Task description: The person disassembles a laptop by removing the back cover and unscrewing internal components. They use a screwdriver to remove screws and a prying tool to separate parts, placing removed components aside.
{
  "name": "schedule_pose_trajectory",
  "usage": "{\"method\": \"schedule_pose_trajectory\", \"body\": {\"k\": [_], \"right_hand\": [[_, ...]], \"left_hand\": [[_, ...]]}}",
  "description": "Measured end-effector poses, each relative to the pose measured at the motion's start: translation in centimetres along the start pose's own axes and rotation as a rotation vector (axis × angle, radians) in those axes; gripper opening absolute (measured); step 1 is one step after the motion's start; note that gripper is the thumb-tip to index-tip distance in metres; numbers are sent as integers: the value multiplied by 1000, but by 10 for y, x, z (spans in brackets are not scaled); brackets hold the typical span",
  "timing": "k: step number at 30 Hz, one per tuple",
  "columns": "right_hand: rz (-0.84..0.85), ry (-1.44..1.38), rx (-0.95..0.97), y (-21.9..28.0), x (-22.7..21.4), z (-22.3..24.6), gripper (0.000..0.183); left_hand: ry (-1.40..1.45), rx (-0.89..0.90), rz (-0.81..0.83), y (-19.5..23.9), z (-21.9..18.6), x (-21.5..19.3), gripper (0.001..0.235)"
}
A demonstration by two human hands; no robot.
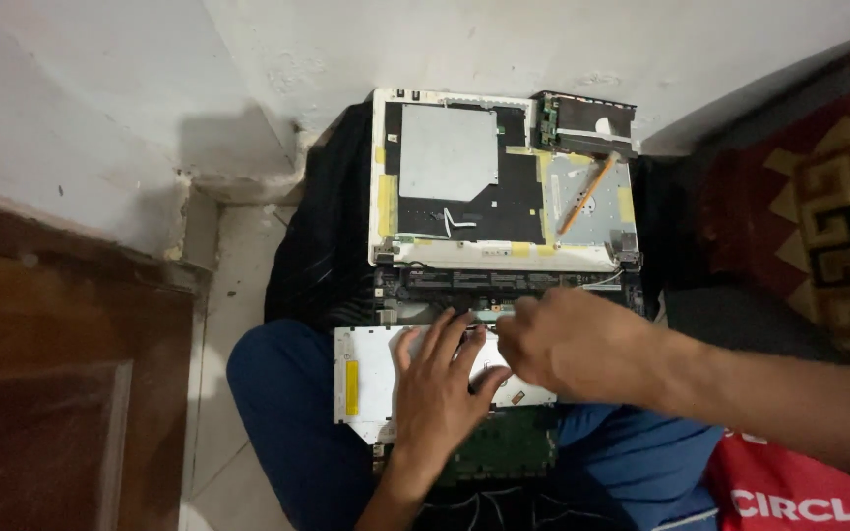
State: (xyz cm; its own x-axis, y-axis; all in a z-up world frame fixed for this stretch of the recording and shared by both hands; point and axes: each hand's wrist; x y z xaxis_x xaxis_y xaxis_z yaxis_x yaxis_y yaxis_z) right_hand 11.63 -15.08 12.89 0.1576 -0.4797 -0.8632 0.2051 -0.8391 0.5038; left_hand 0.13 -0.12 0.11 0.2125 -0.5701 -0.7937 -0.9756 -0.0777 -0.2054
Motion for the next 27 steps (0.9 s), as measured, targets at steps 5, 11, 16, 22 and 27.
{"method": "schedule_pose_trajectory", "body": {"k": [5, 11, 16, 22, 27], "right_hand": [[-202, -256, 218, 2, 1, -4, 7], [-297, -173, 181, 6, -14, -2, 30], [-396, -159, 198, 2, 0, -12, 15], [-453, -256, 505, 18, -20, -4, 36], [-378, -129, 603, 19, -1, 3, 38]], "left_hand": [[46, -30, 4, -2, -2, -3, 49], [353, 16, -1, -15, -7, -9, 32], [723, 146, 106, -38, 20, 32, 16], [781, 130, 75, -51, 13, 22, 6], [899, 10, 131, -54, 15, 18, 8]]}}
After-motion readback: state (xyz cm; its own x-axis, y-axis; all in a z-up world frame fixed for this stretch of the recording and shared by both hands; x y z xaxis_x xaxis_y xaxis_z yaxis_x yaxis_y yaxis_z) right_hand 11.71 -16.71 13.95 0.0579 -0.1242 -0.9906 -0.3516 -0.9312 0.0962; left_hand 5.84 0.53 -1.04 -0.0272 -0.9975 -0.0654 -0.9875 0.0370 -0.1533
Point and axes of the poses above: each hand's wrist, its own y-axis away from the middle knuckle, its own x-axis out of the palm, z = x × y, and after that the axes turned 11 degrees about -x, right-handed
